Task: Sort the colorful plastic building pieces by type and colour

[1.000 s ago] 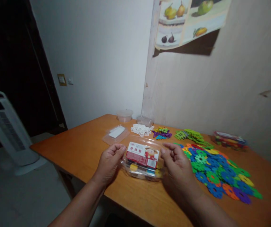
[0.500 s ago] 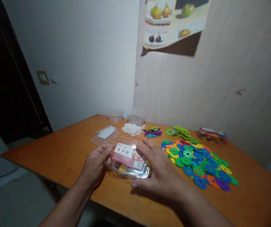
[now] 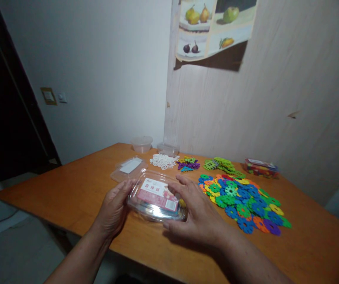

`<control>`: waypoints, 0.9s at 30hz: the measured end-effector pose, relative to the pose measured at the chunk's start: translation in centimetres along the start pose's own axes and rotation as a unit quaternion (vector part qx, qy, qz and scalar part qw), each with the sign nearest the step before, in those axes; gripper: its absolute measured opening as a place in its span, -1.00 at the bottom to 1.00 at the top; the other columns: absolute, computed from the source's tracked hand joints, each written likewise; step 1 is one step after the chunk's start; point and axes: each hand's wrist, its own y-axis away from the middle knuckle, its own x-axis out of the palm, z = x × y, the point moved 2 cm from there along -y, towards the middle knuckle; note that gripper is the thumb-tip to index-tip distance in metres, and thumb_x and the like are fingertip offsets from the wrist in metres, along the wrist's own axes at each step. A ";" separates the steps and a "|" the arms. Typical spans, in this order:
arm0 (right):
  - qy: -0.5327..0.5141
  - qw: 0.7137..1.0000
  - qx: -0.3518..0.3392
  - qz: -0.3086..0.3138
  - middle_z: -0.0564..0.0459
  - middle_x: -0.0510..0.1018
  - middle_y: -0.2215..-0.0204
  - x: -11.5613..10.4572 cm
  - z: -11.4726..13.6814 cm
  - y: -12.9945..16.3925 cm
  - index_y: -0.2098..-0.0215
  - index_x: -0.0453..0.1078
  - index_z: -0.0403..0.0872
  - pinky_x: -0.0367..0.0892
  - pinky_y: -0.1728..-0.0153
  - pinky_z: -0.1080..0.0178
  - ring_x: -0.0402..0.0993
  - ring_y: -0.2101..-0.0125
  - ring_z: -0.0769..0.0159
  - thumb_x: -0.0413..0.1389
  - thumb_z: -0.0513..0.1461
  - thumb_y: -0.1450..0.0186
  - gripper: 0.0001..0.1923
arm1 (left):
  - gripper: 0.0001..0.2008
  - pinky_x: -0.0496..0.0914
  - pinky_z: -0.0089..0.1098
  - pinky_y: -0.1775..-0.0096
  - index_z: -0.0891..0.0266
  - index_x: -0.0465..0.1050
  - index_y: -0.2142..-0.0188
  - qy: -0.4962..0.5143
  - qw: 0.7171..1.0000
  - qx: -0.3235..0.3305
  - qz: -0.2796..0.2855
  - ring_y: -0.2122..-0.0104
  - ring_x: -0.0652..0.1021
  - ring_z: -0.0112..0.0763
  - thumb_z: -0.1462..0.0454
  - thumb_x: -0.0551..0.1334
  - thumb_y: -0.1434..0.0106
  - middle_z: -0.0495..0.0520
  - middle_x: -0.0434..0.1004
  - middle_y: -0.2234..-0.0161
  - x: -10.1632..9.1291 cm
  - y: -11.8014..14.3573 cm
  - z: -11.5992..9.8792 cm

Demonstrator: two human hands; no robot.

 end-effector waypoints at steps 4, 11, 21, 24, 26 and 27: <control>-0.024 1.000 0.017 0.002 -0.20 0.24 -0.29 0.1 -0.9 -0.1 -0.27 0.25 0.02 0.19 -0.22 -0.13 0.16 -0.28 -0.06 0.33 -0.08 -0.07 -0.18 | -0.52 0.41 -0.40 0.35 0.31 0.55 0.13 -0.027 0.998 0.033 -0.044 0.43 0.51 -0.39 -0.05 0.34 -0.16 0.05 0.53 0.41 -0.9 -0.6 0.6; -0.051 0.998 0.048 -0.006 -0.12 0.21 -0.29 0.4 -3.2 -0.3 -0.27 0.25 0.10 0.16 -0.24 -0.11 0.14 -0.28 -0.02 0.33 -0.09 -0.10 -0.22 | -0.51 0.33 -0.51 0.40 0.28 0.55 0.16 -0.061 0.993 0.052 -0.088 0.41 0.43 -0.50 -0.09 0.33 -0.15 0.04 0.49 0.34 -1.6 -1.1 1.0; -0.135 0.987 0.081 -0.018 -0.12 0.36 -0.18 0.2 -6.3 -0.7 -0.22 0.28 0.03 0.21 -0.21 -0.06 0.28 -0.19 0.02 0.30 0.00 -0.16 -0.30 | -0.47 0.25 -0.51 0.47 0.31 0.50 0.20 -0.112 0.988 0.042 -0.102 0.47 0.43 -0.52 -0.14 0.27 -0.18 0.04 0.48 0.36 -1.4 -1.3 1.5; -0.177 0.978 0.107 0.001 -0.12 0.39 -0.15 0.0 -6.5 -0.7 -0.19 0.31 0.01 0.22 -0.20 -0.06 0.31 -0.17 0.00 0.28 0.04 -0.17 -0.32 | -0.46 0.27 -0.49 0.46 0.33 0.49 0.22 -0.117 0.988 0.043 -0.096 0.47 0.44 -0.51 -0.14 0.25 -0.20 0.06 0.48 0.37 -1.4 -1.4 1.7; -0.191 0.973 0.127 0.015 -0.13 0.40 -0.15 -0.1 -6.6 -0.6 -0.18 0.34 0.00 0.21 -0.21 -0.07 0.31 -0.18 -0.02 0.27 0.05 -0.16 -0.32 | -0.46 0.28 -0.49 0.46 0.33 0.48 0.23 -0.111 0.989 0.043 -0.090 0.47 0.44 -0.51 -0.15 0.23 -0.21 0.06 0.47 0.38 -1.3 -1.4 1.8; -0.194 0.971 0.136 0.020 -0.12 0.39 -0.17 -0.1 -6.6 -0.5 -0.18 0.35 0.01 0.20 -0.22 -0.08 0.30 -0.19 -0.03 0.27 0.06 -0.15 -0.32 | -0.46 0.28 -0.49 0.46 0.34 0.48 0.23 -0.110 0.989 0.043 -0.086 0.48 0.44 -0.51 -0.15 0.22 -0.22 0.06 0.47 0.39 -1.3 -1.4 1.8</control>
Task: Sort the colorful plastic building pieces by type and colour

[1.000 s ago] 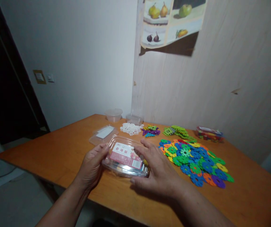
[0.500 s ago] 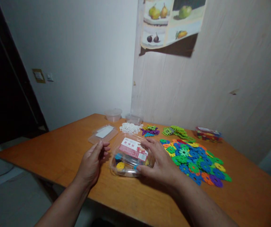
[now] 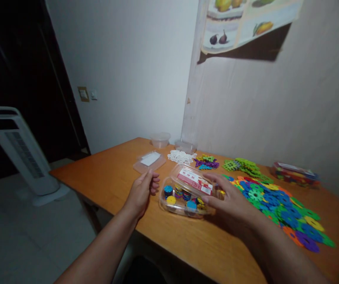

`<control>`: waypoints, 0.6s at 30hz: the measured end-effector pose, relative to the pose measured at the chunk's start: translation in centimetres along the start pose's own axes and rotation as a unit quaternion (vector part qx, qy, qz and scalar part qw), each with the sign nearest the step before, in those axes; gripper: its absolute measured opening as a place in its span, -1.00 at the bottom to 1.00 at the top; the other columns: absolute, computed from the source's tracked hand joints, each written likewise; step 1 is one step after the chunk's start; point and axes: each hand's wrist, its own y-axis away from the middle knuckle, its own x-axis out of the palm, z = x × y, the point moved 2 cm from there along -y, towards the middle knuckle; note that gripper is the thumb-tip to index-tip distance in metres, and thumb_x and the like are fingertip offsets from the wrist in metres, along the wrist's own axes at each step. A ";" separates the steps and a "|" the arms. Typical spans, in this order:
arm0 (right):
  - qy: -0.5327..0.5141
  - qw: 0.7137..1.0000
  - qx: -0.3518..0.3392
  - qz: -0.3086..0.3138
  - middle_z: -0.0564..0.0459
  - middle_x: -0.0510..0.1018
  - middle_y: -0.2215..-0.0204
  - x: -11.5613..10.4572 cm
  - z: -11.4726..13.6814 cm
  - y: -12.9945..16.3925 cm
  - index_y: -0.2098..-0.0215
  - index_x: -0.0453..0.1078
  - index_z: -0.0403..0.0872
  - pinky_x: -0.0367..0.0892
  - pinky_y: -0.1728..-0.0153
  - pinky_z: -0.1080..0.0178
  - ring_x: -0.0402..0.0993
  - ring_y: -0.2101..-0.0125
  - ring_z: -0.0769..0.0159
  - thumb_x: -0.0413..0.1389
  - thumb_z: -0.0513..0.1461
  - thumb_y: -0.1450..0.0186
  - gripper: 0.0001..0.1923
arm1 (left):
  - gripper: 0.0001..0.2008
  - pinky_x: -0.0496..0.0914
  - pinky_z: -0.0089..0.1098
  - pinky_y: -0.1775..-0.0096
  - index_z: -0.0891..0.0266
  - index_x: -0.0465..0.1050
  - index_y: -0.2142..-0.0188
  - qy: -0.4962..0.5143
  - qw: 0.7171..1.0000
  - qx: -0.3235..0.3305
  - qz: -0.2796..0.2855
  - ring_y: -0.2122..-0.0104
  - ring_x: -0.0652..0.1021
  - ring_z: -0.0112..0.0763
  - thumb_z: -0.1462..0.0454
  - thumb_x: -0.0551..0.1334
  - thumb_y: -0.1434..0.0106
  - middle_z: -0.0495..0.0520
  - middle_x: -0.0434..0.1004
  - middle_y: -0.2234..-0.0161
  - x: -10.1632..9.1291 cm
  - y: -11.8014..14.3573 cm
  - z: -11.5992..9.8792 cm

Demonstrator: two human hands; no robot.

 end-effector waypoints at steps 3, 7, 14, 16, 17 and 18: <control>-0.005 1.000 0.019 0.019 -0.12 0.36 -0.21 -0.1 -0.2 0.3 -0.18 0.36 0.02 0.19 -0.23 -0.10 0.27 -0.21 -0.06 0.27 0.06 -0.15 -0.31 | -0.45 0.30 -0.47 0.45 0.35 0.48 0.23 0.004 1.000 -0.007 0.007 0.49 0.45 -0.50 -0.15 0.22 -0.22 0.08 0.49 0.39 0.1 0.1 0.0; -0.008 0.999 0.020 0.047 -0.15 0.37 -0.22 0.3 -0.4 0.5 -0.21 0.35 0.03 0.17 -0.24 -0.14 0.28 -0.21 -0.11 0.28 0.07 -0.14 -0.28 | -0.43 0.32 -0.45 0.43 0.36 0.48 0.21 0.011 1.000 -0.022 0.014 0.47 0.47 -0.47 -0.16 0.23 -0.20 0.12 0.52 0.36 0.4 0.2 0.0; 0.037 0.996 -0.008 0.086 -0.16 0.24 -0.30 1.2 -1.4 0.8 -0.24 0.33 0.00 0.08 -0.30 -0.11 0.15 -0.29 -0.10 0.30 0.08 -0.14 -0.23 | -0.46 0.34 -0.44 0.38 0.36 0.49 0.23 0.025 0.998 -0.036 0.033 0.44 0.49 -0.46 -0.12 0.28 -0.17 0.13 0.52 0.36 0.7 0.4 0.0; 0.048 0.993 -0.022 0.101 -0.15 0.21 -0.32 1.3 -1.8 0.7 -0.25 0.33 0.01 0.04 -0.32 -0.11 0.10 -0.31 -0.10 0.31 0.08 -0.14 -0.23 | -0.49 0.34 -0.44 0.38 0.36 0.50 0.24 0.028 0.998 -0.039 0.043 0.44 0.48 -0.47 -0.10 0.30 -0.16 0.11 0.51 0.37 0.8 0.4 0.2; 0.051 0.993 -0.024 0.105 -0.14 0.20 -0.33 1.3 -1.9 0.7 -0.26 0.33 0.02 0.03 -0.32 -0.12 0.09 -0.32 -0.10 0.30 0.08 -0.15 -0.23 | -0.50 0.33 -0.44 0.38 0.35 0.50 0.25 0.031 0.998 -0.041 0.049 0.45 0.48 -0.47 -0.09 0.31 -0.16 0.10 0.50 0.38 0.8 0.4 0.2; 0.051 0.993 -0.022 0.106 -0.13 0.19 -0.33 1.3 -2.0 0.7 -0.26 0.33 0.03 0.02 -0.33 -0.13 0.07 -0.33 -0.11 0.30 0.09 -0.15 -0.23 | -0.52 0.32 -0.45 0.38 0.35 0.50 0.26 0.034 0.997 -0.042 0.056 0.45 0.47 -0.48 -0.08 0.32 -0.15 0.09 0.50 0.38 0.9 0.4 0.3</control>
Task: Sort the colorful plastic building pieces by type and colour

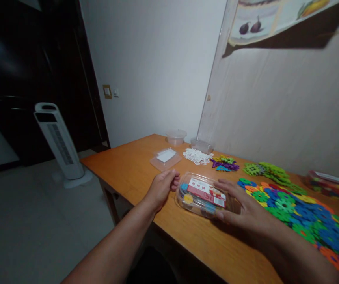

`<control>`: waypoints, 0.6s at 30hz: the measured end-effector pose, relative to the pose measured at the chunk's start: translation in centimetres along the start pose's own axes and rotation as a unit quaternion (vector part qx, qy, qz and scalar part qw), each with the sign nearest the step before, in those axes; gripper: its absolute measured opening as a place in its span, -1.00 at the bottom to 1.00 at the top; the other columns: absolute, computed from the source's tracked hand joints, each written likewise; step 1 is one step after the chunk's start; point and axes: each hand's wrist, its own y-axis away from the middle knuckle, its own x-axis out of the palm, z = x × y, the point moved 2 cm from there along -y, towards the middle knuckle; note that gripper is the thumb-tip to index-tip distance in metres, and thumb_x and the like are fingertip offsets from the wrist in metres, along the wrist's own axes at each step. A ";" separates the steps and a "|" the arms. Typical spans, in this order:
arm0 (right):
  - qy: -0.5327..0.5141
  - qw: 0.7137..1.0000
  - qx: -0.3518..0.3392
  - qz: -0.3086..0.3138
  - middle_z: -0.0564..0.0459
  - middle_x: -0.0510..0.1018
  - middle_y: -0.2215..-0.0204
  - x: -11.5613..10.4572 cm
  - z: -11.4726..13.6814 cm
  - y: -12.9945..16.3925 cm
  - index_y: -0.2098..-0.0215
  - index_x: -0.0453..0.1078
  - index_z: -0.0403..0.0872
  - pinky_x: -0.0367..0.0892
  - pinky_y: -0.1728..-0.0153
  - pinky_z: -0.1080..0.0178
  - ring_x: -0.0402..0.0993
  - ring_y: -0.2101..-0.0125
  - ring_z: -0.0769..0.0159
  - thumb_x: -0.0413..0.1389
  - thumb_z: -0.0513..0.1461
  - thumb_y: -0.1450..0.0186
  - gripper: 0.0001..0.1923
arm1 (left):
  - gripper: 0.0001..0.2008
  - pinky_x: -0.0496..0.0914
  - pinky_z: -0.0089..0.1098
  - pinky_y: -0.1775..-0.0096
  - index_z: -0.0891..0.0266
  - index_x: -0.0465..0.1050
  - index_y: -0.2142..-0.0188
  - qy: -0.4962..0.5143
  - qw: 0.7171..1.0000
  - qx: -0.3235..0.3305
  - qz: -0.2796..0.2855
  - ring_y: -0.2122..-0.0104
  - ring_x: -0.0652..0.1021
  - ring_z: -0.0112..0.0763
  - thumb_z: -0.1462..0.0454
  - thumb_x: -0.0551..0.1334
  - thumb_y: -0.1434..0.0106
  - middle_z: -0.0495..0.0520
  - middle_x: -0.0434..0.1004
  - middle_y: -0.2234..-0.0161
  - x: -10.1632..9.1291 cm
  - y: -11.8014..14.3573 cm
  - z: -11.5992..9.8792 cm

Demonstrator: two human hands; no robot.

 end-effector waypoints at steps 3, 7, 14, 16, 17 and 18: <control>-0.011 1.000 0.015 0.008 -0.12 0.15 -0.36 0.2 -0.3 0.0 -0.27 0.33 0.07 -0.01 -0.33 -0.16 0.03 -0.35 -0.14 0.30 0.09 -0.15 -0.23 | -0.58 0.30 -0.47 0.38 0.33 0.51 0.29 -0.005 1.000 -0.004 0.021 0.46 0.45 -0.51 -0.02 0.35 -0.14 0.06 0.51 0.40 0.2 0.0 0.1; -0.046 0.998 0.029 0.023 -0.09 0.05 -0.41 0.7 -0.7 0.1 -0.30 0.30 0.10 -0.03 -0.33 -0.19 -0.04 -0.37 -0.15 0.30 0.08 -0.16 -0.22 | -0.65 0.30 -0.46 0.37 0.32 0.51 0.33 -0.027 0.999 -0.013 0.030 0.47 0.46 -0.50 0.04 0.37 -0.13 0.04 0.53 0.43 0.3 0.2 0.1; -0.063 0.997 0.042 0.033 -0.06 -0.06 -0.45 0.7 -0.8 0.1 -0.30 0.30 0.12 -0.09 -0.33 -0.23 -0.12 -0.40 -0.14 0.31 0.07 -0.16 -0.22 | -0.70 0.38 -0.42 0.30 0.31 0.54 0.27 0.001 0.999 -0.017 0.029 0.41 0.53 -0.44 0.17 0.43 -0.05 0.09 0.59 0.35 0.8 0.6 -0.3; -0.066 0.996 0.047 0.037 -0.05 -0.07 -0.45 0.7 -0.6 0.0 -0.30 0.31 0.13 -0.08 -0.33 -0.22 -0.12 -0.40 -0.13 0.31 0.08 -0.16 -0.22 | -0.71 0.39 -0.42 0.29 0.32 0.53 0.26 0.007 0.999 -0.022 0.029 0.40 0.54 -0.44 0.22 0.43 -0.04 0.09 0.59 0.34 1.0 0.8 -0.5; -0.070 0.996 0.048 0.037 -0.05 -0.08 -0.45 0.7 -0.5 0.0 -0.30 0.31 0.13 -0.06 -0.33 -0.21 -0.12 -0.40 -0.12 0.31 0.08 -0.16 -0.22 | -0.72 0.40 -0.42 0.29 0.32 0.53 0.26 0.009 0.999 -0.025 0.028 0.40 0.54 -0.44 0.24 0.42 -0.03 0.09 0.59 0.34 1.1 0.9 -0.6; -0.075 0.995 0.049 0.036 -0.05 -0.08 -0.46 0.6 -0.5 0.0 -0.30 0.31 0.12 -0.04 -0.32 -0.19 -0.11 -0.40 -0.12 0.31 0.09 -0.16 -0.22 | -0.73 0.40 -0.42 0.29 0.32 0.52 0.26 0.011 0.999 -0.028 0.028 0.41 0.55 -0.44 0.26 0.41 -0.04 0.09 0.59 0.34 1.2 0.9 -0.7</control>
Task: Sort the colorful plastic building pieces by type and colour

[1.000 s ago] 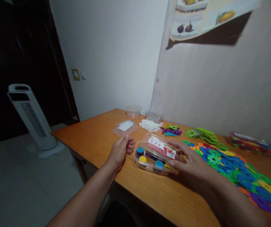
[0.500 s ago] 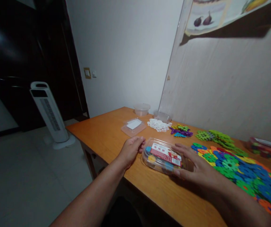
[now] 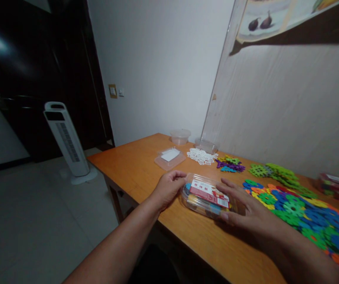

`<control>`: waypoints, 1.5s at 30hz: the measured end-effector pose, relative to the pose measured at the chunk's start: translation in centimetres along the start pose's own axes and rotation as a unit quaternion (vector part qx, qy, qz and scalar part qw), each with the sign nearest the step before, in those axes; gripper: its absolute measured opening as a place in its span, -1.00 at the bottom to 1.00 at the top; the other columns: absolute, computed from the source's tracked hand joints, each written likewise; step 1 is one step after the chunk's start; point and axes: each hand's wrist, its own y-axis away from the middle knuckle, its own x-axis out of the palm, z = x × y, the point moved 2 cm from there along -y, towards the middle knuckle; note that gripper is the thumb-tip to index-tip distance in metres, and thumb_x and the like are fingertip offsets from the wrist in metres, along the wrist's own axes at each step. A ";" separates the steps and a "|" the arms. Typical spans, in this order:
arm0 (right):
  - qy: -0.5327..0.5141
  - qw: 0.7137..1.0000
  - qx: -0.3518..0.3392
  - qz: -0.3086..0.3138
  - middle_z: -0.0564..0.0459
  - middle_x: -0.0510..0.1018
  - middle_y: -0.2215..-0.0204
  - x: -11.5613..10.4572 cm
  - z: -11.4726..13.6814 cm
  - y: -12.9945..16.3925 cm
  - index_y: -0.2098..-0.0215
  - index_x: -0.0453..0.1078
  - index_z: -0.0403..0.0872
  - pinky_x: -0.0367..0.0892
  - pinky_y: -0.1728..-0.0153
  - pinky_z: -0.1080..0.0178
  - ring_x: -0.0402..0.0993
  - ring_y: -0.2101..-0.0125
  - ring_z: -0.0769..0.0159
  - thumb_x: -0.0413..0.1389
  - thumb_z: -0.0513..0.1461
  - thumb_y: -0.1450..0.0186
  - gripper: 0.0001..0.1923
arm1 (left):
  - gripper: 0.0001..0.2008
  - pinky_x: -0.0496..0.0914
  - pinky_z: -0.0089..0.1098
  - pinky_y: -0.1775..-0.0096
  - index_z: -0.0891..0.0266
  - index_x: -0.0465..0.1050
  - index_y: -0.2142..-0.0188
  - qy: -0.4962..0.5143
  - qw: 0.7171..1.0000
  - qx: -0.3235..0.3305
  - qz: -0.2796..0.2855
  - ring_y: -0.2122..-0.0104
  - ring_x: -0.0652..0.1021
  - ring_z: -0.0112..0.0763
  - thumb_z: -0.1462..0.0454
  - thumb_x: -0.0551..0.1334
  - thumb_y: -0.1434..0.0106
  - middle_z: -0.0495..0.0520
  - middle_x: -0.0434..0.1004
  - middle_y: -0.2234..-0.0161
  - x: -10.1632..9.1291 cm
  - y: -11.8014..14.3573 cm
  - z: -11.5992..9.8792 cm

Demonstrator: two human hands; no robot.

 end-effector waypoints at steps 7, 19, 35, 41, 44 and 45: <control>-0.018 1.000 0.005 0.005 -0.05 -0.13 -0.47 0.0 0.2 0.1 -0.31 0.29 0.10 -0.08 -0.34 -0.15 -0.18 -0.41 -0.09 0.32 0.09 -0.14 -0.17 | -0.72 0.40 -0.43 0.32 0.31 0.48 0.23 -0.001 1.000 -0.006 0.003 0.42 0.54 -0.46 0.29 0.39 -0.04 0.09 0.58 0.34 0.1 0.2 -0.1; -0.017 1.000 -0.013 -0.011 -0.05 -0.07 -0.46 -0.6 0.9 0.1 -0.28 0.33 0.11 -0.01 -0.32 -0.20 -0.11 -0.40 -0.14 0.33 0.08 -0.12 -0.21 | -0.63 0.42 -0.41 0.32 0.31 0.46 0.20 -0.011 1.000 -0.008 0.009 0.39 0.57 -0.39 0.22 0.44 -0.02 0.11 0.58 0.32 -0.4 -0.4 0.2; -0.235 0.942 0.186 -0.154 0.11 0.42 0.68 -1.1 1.4 -0.3 0.51 0.28 -0.03 0.14 0.70 0.36 0.29 0.70 0.41 0.16 -0.01 -0.23 -0.69 | -0.66 0.19 -0.53 0.54 0.27 0.42 0.15 -0.057 0.998 -0.014 -0.001 0.61 0.36 -0.59 0.19 0.34 -0.09 -0.09 0.43 0.52 -1.4 -0.8 0.5; -0.240 0.940 0.219 -0.104 0.11 0.43 0.71 -0.3 1.9 -0.1 0.52 0.26 -0.02 0.05 0.75 0.42 0.28 0.73 0.44 0.14 -0.08 -0.25 -0.72 | -0.62 0.15 -0.53 0.58 0.25 0.34 0.09 -0.061 0.998 -0.028 -0.002 0.66 0.31 -0.59 0.25 0.28 -0.08 -0.15 0.37 0.56 -1.1 -0.7 0.3; -0.239 0.941 0.223 -0.085 0.12 0.42 0.72 -0.1 1.5 -0.1 0.52 0.27 -0.03 0.05 0.75 0.43 0.26 0.74 0.46 0.11 -0.09 -0.28 -0.73 | -0.64 0.14 -0.53 0.59 0.25 0.32 0.09 -0.072 0.997 -0.031 -0.005 0.67 0.29 -0.60 0.27 0.24 -0.09 -0.17 0.33 0.59 -1.0 -0.6 0.1; -0.240 0.941 0.223 -0.083 0.13 0.41 0.73 0.0 1.3 -0.1 0.52 0.27 -0.03 0.04 0.75 0.43 0.25 0.74 0.47 0.10 -0.10 -0.28 -0.74 | -0.65 0.14 -0.53 0.59 0.26 0.32 0.10 -0.076 0.997 -0.032 -0.004 0.67 0.28 -0.60 0.27 0.23 -0.10 -0.17 0.33 0.59 -0.9 -0.6 0.1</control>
